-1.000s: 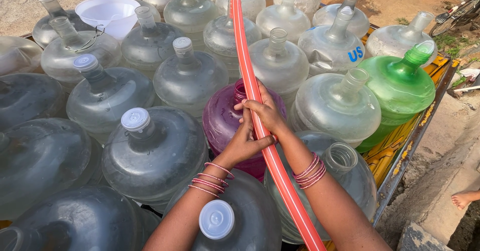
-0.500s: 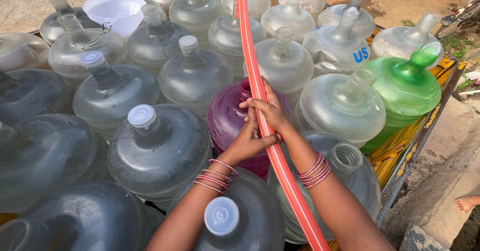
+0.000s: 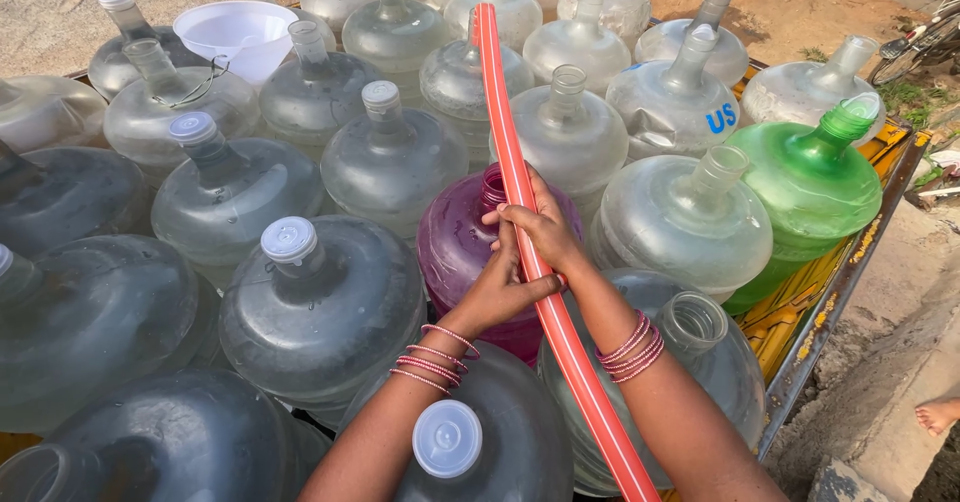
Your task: The person fills a purple water jug by inserting a red hose into its opening, then briefly moves the hose to a clear jug before returning it to the purple one.
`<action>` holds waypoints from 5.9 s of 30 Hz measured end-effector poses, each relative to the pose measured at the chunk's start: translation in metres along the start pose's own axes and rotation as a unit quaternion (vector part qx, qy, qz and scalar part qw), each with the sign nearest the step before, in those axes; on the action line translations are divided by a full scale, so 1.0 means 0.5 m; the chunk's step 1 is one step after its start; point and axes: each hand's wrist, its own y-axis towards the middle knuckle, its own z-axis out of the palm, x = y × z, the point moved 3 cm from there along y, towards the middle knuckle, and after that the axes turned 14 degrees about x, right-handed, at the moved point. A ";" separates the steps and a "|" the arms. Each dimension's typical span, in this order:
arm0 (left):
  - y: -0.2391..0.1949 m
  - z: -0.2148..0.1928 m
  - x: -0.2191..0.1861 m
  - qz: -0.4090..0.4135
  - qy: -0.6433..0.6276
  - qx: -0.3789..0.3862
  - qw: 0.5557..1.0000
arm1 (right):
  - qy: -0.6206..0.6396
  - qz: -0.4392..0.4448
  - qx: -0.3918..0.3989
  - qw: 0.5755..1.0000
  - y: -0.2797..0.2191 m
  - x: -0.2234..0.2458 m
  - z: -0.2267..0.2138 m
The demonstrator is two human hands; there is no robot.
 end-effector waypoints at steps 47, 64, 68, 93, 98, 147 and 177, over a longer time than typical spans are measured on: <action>0.000 0.003 -0.011 -0.019 0.048 -0.012 0.999 | 0.059 -0.033 0.022 0.997 0.011 -0.033 -0.028; -0.002 0.008 -0.003 -0.021 0.016 -0.020 0.999 | 0.051 -0.022 0.014 0.998 0.013 -0.038 -0.028; -0.006 0.003 0.001 0.035 0.077 -0.021 0.996 | -0.006 -0.029 0.007 1.000 0.006 -0.012 -0.013; -0.003 0.012 -0.009 -0.016 -0.093 -0.001 0.996 | -0.297 0.017 -0.091 0.950 -0.021 0.049 0.010; -0.002 0.010 -0.002 -0.008 -0.090 0.000 0.996 | -0.290 0.024 -0.092 0.952 -0.023 0.050 0.015; -0.003 0.000 0.015 -0.001 -0.053 0.010 0.999 | -0.318 0.022 -0.104 0.942 -0.021 0.045 0.014; -0.006 0.000 0.020 -0.036 -0.050 0.011 0.998 | -0.248 -0.024 -0.090 0.964 -0.024 0.039 0.023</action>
